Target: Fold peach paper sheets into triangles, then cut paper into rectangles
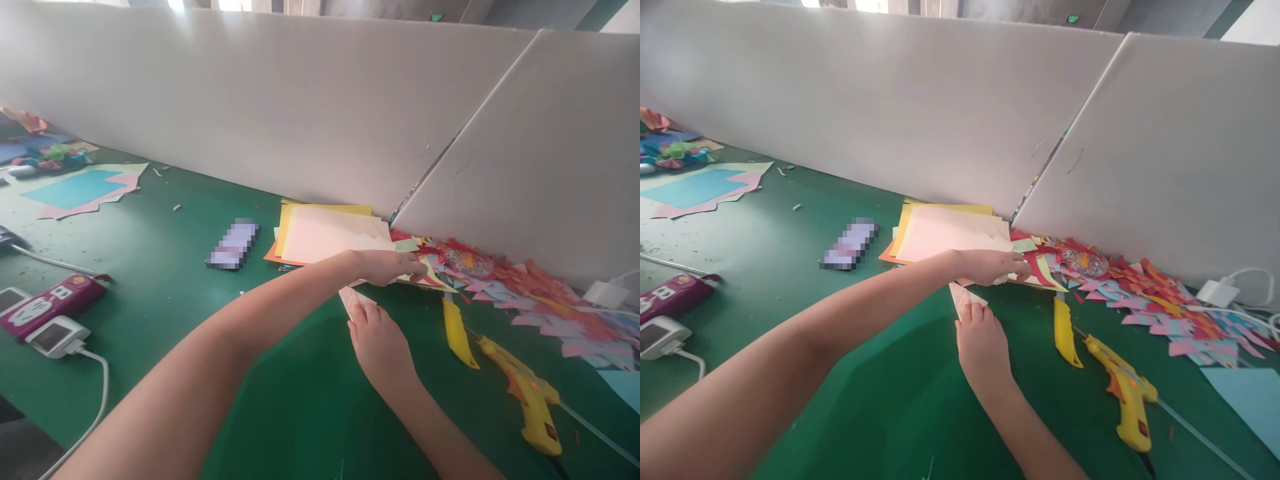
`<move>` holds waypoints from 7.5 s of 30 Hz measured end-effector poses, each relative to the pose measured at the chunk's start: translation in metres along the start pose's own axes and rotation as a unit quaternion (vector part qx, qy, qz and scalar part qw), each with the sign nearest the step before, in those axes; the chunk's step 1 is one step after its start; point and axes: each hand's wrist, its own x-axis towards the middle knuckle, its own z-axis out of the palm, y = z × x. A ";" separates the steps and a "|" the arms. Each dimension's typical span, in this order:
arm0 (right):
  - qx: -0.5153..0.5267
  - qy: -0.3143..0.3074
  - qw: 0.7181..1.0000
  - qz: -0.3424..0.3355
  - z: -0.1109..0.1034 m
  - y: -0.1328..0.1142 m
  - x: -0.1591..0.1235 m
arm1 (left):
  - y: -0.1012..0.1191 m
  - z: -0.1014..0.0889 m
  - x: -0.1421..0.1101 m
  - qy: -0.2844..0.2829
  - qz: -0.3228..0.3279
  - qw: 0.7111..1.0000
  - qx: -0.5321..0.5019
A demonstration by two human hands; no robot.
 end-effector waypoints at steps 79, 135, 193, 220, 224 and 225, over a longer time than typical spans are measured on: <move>0.268 0.052 0.958 -0.090 -0.001 -0.005 0.001 | -0.011 0.058 -0.010 0.170 0.013 0.976 0.136; 0.149 0.124 0.978 -0.076 -0.004 0.043 0.017 | 0.023 0.099 -0.190 0.363 -0.374 0.811 -0.266; 0.650 -0.053 0.704 0.282 -0.018 -0.018 -0.004 | 0.029 0.088 -0.198 0.295 -0.187 0.702 -0.621; 0.361 0.074 0.925 -0.088 -0.005 -0.005 -0.007 | 0.023 0.091 -0.199 0.368 -0.410 0.746 -0.374; 0.298 0.117 0.942 -0.097 -0.009 -0.003 -0.010 | 0.026 0.091 -0.196 0.392 -0.409 0.721 -0.398; 0.282 0.121 0.945 -0.109 -0.009 -0.002 -0.011 | 0.027 0.091 -0.195 0.402 -0.402 0.716 -0.405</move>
